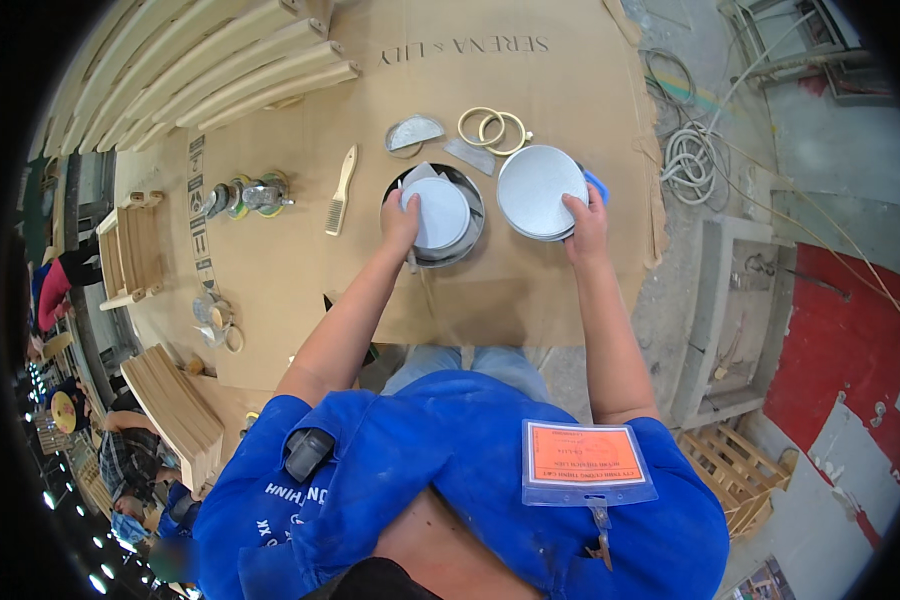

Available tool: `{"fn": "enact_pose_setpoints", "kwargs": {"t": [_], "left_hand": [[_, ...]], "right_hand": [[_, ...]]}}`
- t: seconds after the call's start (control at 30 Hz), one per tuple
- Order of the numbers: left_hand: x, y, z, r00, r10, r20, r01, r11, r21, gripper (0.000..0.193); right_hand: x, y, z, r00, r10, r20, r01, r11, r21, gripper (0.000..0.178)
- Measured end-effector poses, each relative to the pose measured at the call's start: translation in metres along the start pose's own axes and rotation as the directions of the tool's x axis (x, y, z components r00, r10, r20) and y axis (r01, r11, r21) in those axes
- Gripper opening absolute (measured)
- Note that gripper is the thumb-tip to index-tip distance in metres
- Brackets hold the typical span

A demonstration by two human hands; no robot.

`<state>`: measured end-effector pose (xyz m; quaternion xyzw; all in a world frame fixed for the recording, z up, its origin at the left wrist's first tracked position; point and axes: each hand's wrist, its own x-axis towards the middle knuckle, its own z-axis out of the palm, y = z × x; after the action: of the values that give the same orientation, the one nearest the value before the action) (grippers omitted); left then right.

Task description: The person uses an orbital sander to smooth the surfaces of L-shaped wooden pieces on a workbench. They handle each piece one at a time, sanding edges and flat surfaces, then place the finished pieces into a stack. The person also organizes sanding discs and accessories in a container.

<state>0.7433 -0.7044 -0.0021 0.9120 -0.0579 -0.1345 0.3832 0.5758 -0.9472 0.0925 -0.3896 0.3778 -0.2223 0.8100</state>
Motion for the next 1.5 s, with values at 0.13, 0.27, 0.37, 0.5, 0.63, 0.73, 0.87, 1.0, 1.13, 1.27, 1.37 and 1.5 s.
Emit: {"fn": "enact_pose_setpoints", "kwargs": {"t": [0.13, 0.27, 0.37, 0.5, 0.63, 0.73, 0.87, 1.0, 1.13, 1.27, 1.37, 1.5], "left_hand": [[0.001, -0.01, -0.008, 0.987, 0.026, 0.161, -0.037, 0.997, 0.064, 0.038], [0.007, -0.013, -0.008, 0.971, 0.02, 0.239, -0.038, 0.997, 0.074, 0.034], [0.009, -0.007, -0.002, 0.966, -0.091, 0.242, 0.06, 0.989, 0.134, 0.036], [-0.011, 0.011, 0.005, 0.993, 0.048, 0.107, -0.06, 0.991, 0.117, 0.048], [-0.033, 0.029, 0.0, 0.982, 0.153, 0.11, -0.172, 0.967, 0.19, 0.061], [-0.043, 0.033, -0.01, 0.978, 0.149, 0.143, -0.163, 0.983, 0.086, 0.062], [-0.042, 0.028, -0.024, 0.964, 0.074, 0.256, -0.137, 0.961, 0.239, 0.06], [-0.025, 0.028, -0.028, 0.952, -0.031, 0.303, -0.062, 0.954, 0.294, 0.064], [-0.026, 0.028, -0.029, 0.944, -0.095, 0.315, 0.032, 0.979, 0.199, 0.077], [-0.04, 0.036, -0.027, 0.98, -0.099, 0.172, 0.08, 0.99, 0.118, 0.07], [-0.045, 0.043, -0.024, 0.965, -0.05, 0.258, -0.091, 0.858, 0.506, 0.082], [-0.036, 0.04, -0.024, 0.965, 0.057, 0.257, -0.197, 0.803, 0.563, 0.082]], "right_hand": [[-0.004, 0.006, -0.012, 0.999, 0.034, -0.024, -0.035, 0.999, -0.007, 0.037], [-0.004, 0.018, -0.013, 0.997, 0.08, 0.017, -0.08, 0.996, -0.041, 0.038], [-0.001, 0.027, -0.004, 0.996, 0.048, 0.078, -0.038, 0.991, -0.125, 0.04], [0.004, 0.035, 0.016, 0.987, 0.037, 0.158, -0.004, 0.979, -0.202, 0.041], [0.006, 0.037, 0.023, 0.98, 0.087, 0.177, -0.06, 0.986, -0.154, 0.042], [0.005, 0.038, 0.019, 0.983, 0.105, 0.152, -0.07, 0.973, -0.219, 0.041], [-0.001, 0.042, 0.013, 0.985, 0.103, 0.142, -0.052, 0.945, -0.323, 0.042], [-0.002, 0.046, 0.019, 0.987, 0.061, 0.152, 0.001, 0.925, -0.38, 0.042], [0.004, 0.049, 0.041, 0.966, -0.102, 0.239, 0.224, 0.796, -0.562, 0.041], [0.009, 0.047, 0.064, 0.907, -0.231, 0.351, 0.401, 0.727, -0.558, 0.041], [0.008, 0.041, 0.07, 0.915, -0.209, 0.346, 0.372, 0.772, -0.516, 0.041], [0.008, 0.039, 0.064, 0.927, -0.192, 0.321, 0.348, 0.756, -0.554, 0.042]]}}
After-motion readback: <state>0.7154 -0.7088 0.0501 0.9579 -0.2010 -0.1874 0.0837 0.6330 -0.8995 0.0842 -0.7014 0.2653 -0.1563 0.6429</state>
